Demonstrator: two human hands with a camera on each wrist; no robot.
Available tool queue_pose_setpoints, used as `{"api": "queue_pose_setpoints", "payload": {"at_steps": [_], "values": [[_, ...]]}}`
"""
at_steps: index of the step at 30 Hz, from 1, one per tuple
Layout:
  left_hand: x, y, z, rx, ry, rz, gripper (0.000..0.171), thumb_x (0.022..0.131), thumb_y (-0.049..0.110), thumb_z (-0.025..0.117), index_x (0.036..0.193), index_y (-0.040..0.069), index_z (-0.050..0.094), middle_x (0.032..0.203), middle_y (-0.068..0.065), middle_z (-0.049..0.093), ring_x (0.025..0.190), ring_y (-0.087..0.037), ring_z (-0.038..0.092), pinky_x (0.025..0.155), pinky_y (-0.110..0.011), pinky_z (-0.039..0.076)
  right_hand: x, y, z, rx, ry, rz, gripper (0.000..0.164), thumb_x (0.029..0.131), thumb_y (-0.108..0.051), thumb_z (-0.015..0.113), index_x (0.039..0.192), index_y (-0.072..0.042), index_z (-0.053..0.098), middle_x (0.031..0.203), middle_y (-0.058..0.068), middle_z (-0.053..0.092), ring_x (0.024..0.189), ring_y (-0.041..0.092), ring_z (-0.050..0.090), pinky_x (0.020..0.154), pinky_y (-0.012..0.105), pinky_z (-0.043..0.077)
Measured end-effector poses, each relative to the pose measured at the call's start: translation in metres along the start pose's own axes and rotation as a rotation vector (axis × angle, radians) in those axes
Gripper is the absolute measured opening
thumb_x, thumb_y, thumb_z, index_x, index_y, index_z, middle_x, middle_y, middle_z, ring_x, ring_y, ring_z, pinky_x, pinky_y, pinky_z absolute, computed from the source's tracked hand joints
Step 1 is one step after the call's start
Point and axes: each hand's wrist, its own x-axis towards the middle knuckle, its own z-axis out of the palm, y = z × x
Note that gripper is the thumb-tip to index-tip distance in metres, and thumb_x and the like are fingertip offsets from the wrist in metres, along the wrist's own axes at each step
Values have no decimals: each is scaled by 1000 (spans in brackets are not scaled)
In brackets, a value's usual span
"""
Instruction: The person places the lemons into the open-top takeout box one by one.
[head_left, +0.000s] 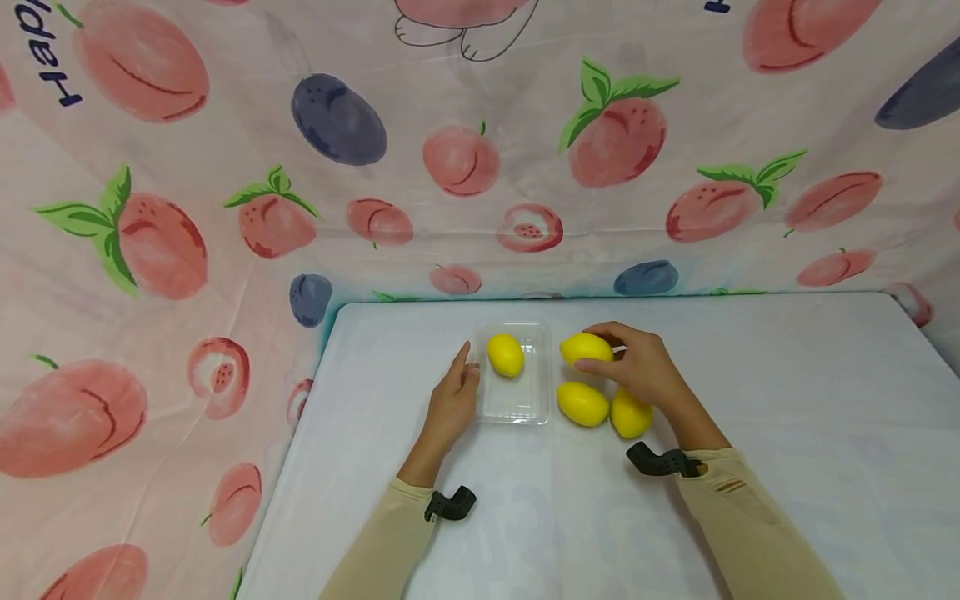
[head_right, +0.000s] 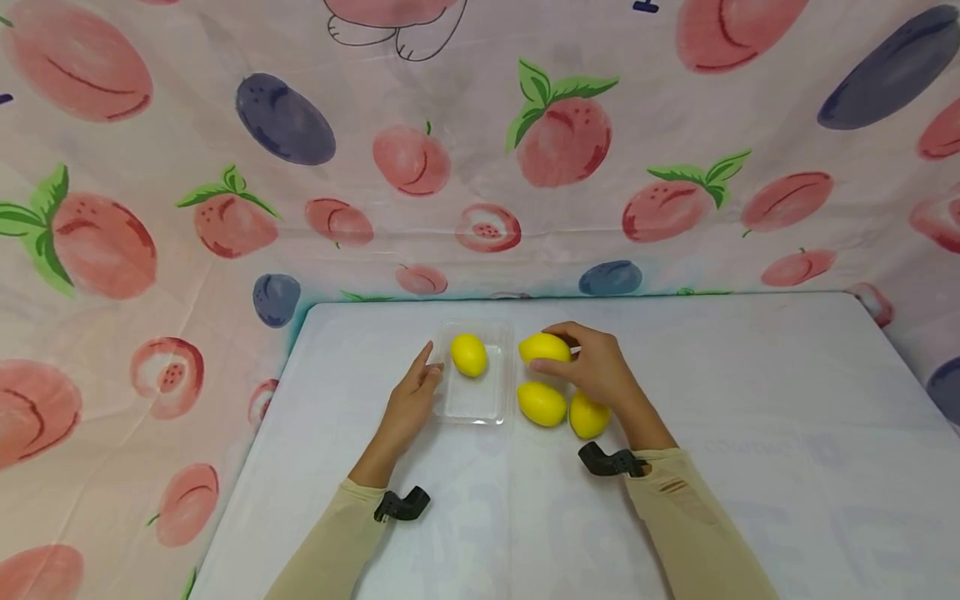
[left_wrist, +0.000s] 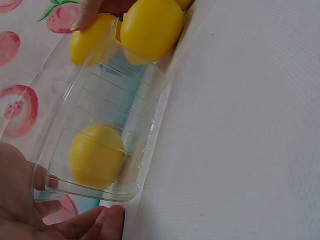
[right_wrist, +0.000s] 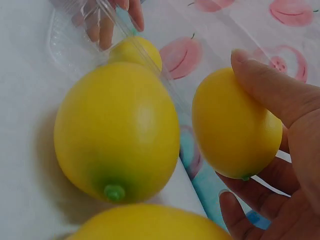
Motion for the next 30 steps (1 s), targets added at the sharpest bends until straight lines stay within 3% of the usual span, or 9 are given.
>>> {"api": "queue_pose_setpoints", "payload": {"at_steps": [16,30], "values": [[-1,1,0,8,-4,5,54,110,34,42,162,27,30,146,-11,58,133,-29,54,113,-53,42,1,-27,19,7,-8,-118,68,77,-65,80,130,-24,67,128,-2,68,110,23,63,97,47,55],[0,1,2,14,4,8,54,109,33,41,162,26,30,145,-10,59,138,-31,52,116,-53,40,7,-45,44,-33,-1,-259,64,77,-54,85,128,-16,70,126,-2,72,110,21,65,98,47,55]]}}
